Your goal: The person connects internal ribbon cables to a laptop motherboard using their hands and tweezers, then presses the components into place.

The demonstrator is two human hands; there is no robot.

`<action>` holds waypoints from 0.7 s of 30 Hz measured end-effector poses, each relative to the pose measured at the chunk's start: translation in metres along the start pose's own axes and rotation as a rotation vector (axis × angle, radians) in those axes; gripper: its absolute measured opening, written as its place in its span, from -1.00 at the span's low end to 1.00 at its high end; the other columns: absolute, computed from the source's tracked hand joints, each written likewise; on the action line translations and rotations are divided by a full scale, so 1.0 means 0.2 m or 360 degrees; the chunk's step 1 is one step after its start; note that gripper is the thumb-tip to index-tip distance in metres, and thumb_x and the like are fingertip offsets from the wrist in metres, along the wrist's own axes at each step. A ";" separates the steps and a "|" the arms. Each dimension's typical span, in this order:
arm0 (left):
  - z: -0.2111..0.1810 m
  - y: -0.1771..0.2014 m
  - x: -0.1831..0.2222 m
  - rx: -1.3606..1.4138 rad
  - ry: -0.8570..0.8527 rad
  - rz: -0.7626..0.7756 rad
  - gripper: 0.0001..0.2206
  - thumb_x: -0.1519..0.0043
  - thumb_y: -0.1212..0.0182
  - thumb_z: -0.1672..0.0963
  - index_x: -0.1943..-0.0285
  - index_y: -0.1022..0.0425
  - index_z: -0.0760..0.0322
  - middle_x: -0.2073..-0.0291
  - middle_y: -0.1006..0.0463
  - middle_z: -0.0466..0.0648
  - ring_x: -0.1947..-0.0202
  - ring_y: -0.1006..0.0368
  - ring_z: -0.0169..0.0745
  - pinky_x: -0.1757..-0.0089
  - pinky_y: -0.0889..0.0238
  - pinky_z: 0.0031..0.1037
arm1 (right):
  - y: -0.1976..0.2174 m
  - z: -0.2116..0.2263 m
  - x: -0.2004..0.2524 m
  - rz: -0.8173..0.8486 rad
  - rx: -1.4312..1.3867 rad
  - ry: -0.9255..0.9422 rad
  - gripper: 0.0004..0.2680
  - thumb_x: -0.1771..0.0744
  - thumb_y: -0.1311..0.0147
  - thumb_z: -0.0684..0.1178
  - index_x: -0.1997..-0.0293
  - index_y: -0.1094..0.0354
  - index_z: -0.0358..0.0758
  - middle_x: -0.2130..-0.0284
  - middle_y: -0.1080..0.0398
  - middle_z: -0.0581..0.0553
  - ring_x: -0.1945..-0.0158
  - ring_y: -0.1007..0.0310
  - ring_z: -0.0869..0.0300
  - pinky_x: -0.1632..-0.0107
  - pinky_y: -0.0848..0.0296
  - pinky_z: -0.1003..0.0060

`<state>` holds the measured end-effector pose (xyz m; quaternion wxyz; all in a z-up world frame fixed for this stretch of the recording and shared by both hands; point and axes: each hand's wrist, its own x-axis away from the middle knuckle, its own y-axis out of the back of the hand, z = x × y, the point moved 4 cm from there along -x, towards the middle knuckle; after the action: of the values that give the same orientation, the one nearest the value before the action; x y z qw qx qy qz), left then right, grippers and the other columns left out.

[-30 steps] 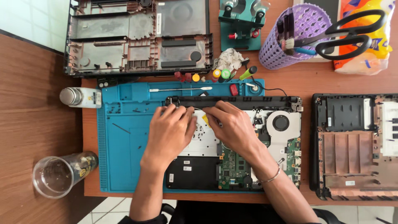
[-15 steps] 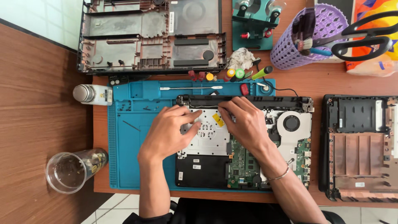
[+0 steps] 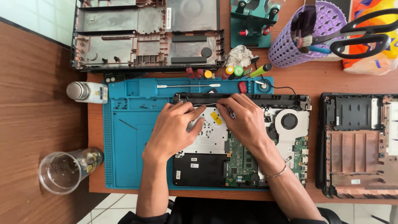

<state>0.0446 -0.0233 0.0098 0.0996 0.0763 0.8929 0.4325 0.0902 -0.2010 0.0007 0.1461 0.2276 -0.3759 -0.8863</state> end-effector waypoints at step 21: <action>-0.02 -0.02 -0.02 -0.0071 -0.0040 -0.0075 -0.69 -0.18 -0.36 0.07 -0.07 -0.67 0.24 0.40 -0.50 -0.08 0.34 -0.44 -0.11 0.21 -0.25 -0.30 | 0.07 -0.03 0.00 0.0355 -0.0206 -0.0238 -0.89 -0.28 -0.21 -0.19 0.15 -0.56 -0.29 0.37 -0.49 -0.17 0.39 -0.55 -0.01 0.31 -0.50 0.19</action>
<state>0.0463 -0.0299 0.0092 0.1226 0.0583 0.8832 0.4488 0.0953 -0.2135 0.0067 0.2297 0.1079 -0.3507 -0.9014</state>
